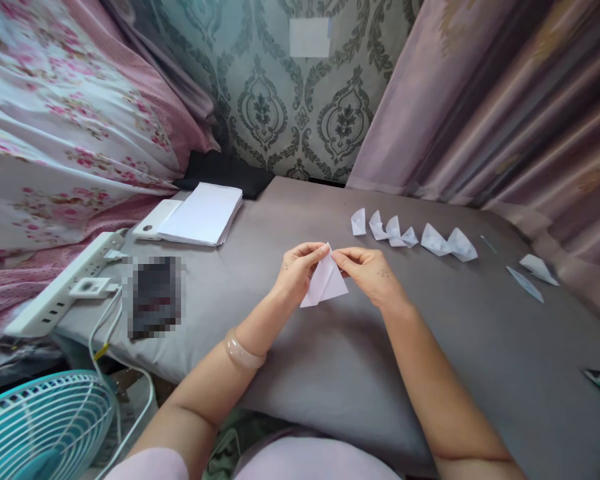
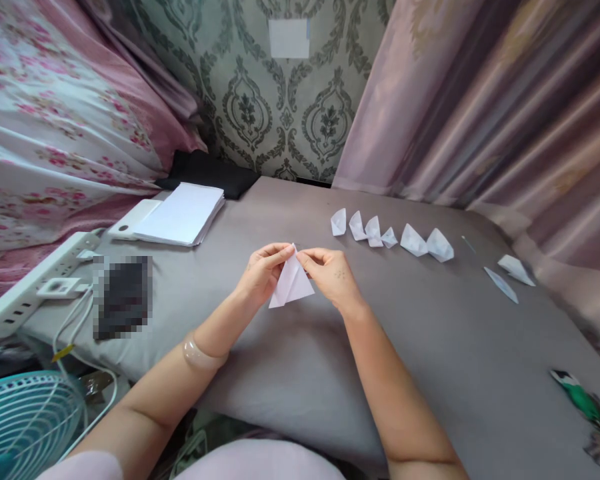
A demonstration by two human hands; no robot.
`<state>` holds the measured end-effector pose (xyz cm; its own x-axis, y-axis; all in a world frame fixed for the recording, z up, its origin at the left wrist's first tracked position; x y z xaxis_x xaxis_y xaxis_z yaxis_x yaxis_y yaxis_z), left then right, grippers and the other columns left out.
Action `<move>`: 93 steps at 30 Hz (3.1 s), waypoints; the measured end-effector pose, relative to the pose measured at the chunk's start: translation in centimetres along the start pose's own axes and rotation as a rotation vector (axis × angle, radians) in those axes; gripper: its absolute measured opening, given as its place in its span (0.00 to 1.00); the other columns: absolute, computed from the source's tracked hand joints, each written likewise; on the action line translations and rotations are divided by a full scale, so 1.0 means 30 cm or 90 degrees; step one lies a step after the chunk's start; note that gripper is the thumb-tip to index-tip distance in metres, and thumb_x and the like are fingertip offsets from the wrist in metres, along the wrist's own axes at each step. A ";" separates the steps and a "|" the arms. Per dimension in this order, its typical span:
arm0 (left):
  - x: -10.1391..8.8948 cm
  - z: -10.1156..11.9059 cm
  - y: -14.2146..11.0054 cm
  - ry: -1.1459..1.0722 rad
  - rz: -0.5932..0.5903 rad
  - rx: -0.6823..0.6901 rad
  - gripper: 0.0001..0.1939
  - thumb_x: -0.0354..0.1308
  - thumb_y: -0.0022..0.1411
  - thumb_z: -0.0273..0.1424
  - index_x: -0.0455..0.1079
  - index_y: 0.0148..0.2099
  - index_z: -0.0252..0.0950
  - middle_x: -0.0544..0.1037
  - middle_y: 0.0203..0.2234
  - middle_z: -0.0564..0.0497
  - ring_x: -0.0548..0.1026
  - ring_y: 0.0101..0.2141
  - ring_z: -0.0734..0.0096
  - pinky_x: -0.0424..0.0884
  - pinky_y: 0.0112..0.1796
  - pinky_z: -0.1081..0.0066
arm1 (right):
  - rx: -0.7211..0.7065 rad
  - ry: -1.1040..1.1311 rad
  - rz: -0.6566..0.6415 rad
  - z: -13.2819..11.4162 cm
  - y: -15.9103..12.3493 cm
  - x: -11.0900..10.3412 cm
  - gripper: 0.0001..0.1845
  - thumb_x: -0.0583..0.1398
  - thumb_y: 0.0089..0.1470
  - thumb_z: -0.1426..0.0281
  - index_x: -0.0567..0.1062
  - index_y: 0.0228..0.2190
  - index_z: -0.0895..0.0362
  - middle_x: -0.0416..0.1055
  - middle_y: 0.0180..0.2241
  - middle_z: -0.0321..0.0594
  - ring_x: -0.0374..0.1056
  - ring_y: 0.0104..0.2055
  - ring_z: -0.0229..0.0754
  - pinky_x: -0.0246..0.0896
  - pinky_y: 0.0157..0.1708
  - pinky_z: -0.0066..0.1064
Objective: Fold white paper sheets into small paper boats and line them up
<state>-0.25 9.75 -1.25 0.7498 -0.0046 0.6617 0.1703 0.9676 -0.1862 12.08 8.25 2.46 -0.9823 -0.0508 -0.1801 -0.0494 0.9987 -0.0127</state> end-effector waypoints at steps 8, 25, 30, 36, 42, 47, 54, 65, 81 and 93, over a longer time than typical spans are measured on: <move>0.008 -0.025 0.004 0.000 -0.013 -0.012 0.13 0.72 0.43 0.32 0.73 0.29 0.31 0.74 0.23 0.52 0.71 0.25 0.78 0.65 0.30 0.74 | -0.118 -0.271 0.112 -0.018 -0.005 -0.006 0.11 0.58 0.55 0.62 0.76 0.29 0.56 0.77 0.29 0.41 0.71 0.32 0.41 0.63 0.35 0.34; -0.013 -0.003 0.011 0.083 0.018 0.079 0.13 0.73 0.42 0.35 0.75 0.26 0.32 0.75 0.21 0.52 0.69 0.24 0.78 0.64 0.30 0.73 | -0.027 -0.077 0.045 0.016 0.005 0.009 0.15 0.62 0.50 0.58 0.77 0.31 0.57 0.78 0.32 0.42 0.71 0.33 0.42 0.64 0.35 0.33; -0.025 0.014 0.011 0.132 0.047 0.145 0.12 0.72 0.43 0.35 0.75 0.26 0.33 0.75 0.22 0.52 0.69 0.25 0.78 0.64 0.31 0.74 | -0.080 -0.239 0.097 0.008 0.004 0.003 0.15 0.58 0.54 0.59 0.77 0.29 0.56 0.77 0.28 0.41 0.70 0.31 0.42 0.61 0.33 0.34; -0.022 0.016 0.017 0.105 0.032 0.123 0.13 0.73 0.43 0.36 0.75 0.27 0.33 0.74 0.22 0.53 0.69 0.25 0.78 0.64 0.30 0.75 | -0.025 -0.073 0.016 0.038 0.018 0.014 0.18 0.61 0.50 0.54 0.76 0.30 0.58 0.76 0.28 0.40 0.68 0.29 0.39 0.60 0.29 0.31; 0.004 -0.004 0.036 0.023 -0.076 0.032 0.16 0.69 0.49 0.41 0.76 0.33 0.32 0.75 0.25 0.51 0.71 0.26 0.79 0.67 0.33 0.75 | -0.013 0.053 0.053 0.048 0.045 -0.030 0.18 0.65 0.44 0.54 0.74 0.28 0.56 0.74 0.27 0.36 0.67 0.28 0.38 0.61 0.30 0.30; 0.007 -0.045 0.030 0.037 -0.091 -0.047 0.14 0.71 0.47 0.33 0.76 0.35 0.32 0.76 0.26 0.52 0.72 0.27 0.78 0.67 0.34 0.74 | 0.020 0.132 0.084 0.060 0.061 -0.070 0.20 0.67 0.39 0.53 0.73 0.27 0.55 0.72 0.25 0.34 0.65 0.26 0.37 0.61 0.28 0.30; 0.026 -0.066 0.014 0.046 -0.147 -0.081 0.14 0.70 0.48 0.35 0.77 0.36 0.33 0.77 0.26 0.51 0.73 0.28 0.76 0.68 0.33 0.74 | -0.027 0.132 0.072 0.055 0.068 -0.080 0.19 0.66 0.42 0.52 0.74 0.28 0.54 0.70 0.26 0.32 0.64 0.27 0.36 0.60 0.29 0.28; 0.042 -0.045 -0.008 0.044 -0.156 -0.062 0.15 0.71 0.47 0.37 0.76 0.36 0.35 0.76 0.26 0.53 0.72 0.27 0.77 0.69 0.32 0.73 | 0.034 0.250 -0.037 0.050 0.059 -0.041 0.21 0.67 0.40 0.51 0.72 0.28 0.52 0.70 0.24 0.32 0.66 0.27 0.38 0.62 0.30 0.32; 0.059 -0.048 -0.020 0.066 -0.185 -0.067 0.16 0.72 0.46 0.38 0.77 0.35 0.34 0.76 0.27 0.52 0.72 0.27 0.77 0.68 0.33 0.73 | 0.035 0.272 -0.067 0.052 0.056 -0.015 0.22 0.67 0.40 0.50 0.71 0.28 0.52 0.66 0.22 0.30 0.61 0.23 0.35 0.58 0.26 0.29; 0.029 -0.018 0.027 0.325 -0.224 0.096 0.18 0.69 0.48 0.34 0.75 0.41 0.32 0.78 0.32 0.48 0.74 0.34 0.70 0.69 0.36 0.72 | -0.209 -0.061 0.085 0.001 0.060 -0.077 0.12 0.58 0.56 0.59 0.72 0.31 0.56 0.68 0.26 0.33 0.63 0.28 0.35 0.58 0.29 0.28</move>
<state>0.88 10.38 -1.23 0.8817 -0.4126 0.2286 0.3982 0.9109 0.1082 14.25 10.17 2.81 -0.9633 0.0962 -0.2505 0.0081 0.9436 0.3309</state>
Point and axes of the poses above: each hand's wrist, its own y-axis towards the middle knuckle, its own x-axis out of the palm, z = x × y, the point moved 7 cm from there along y, towards the middle knuckle
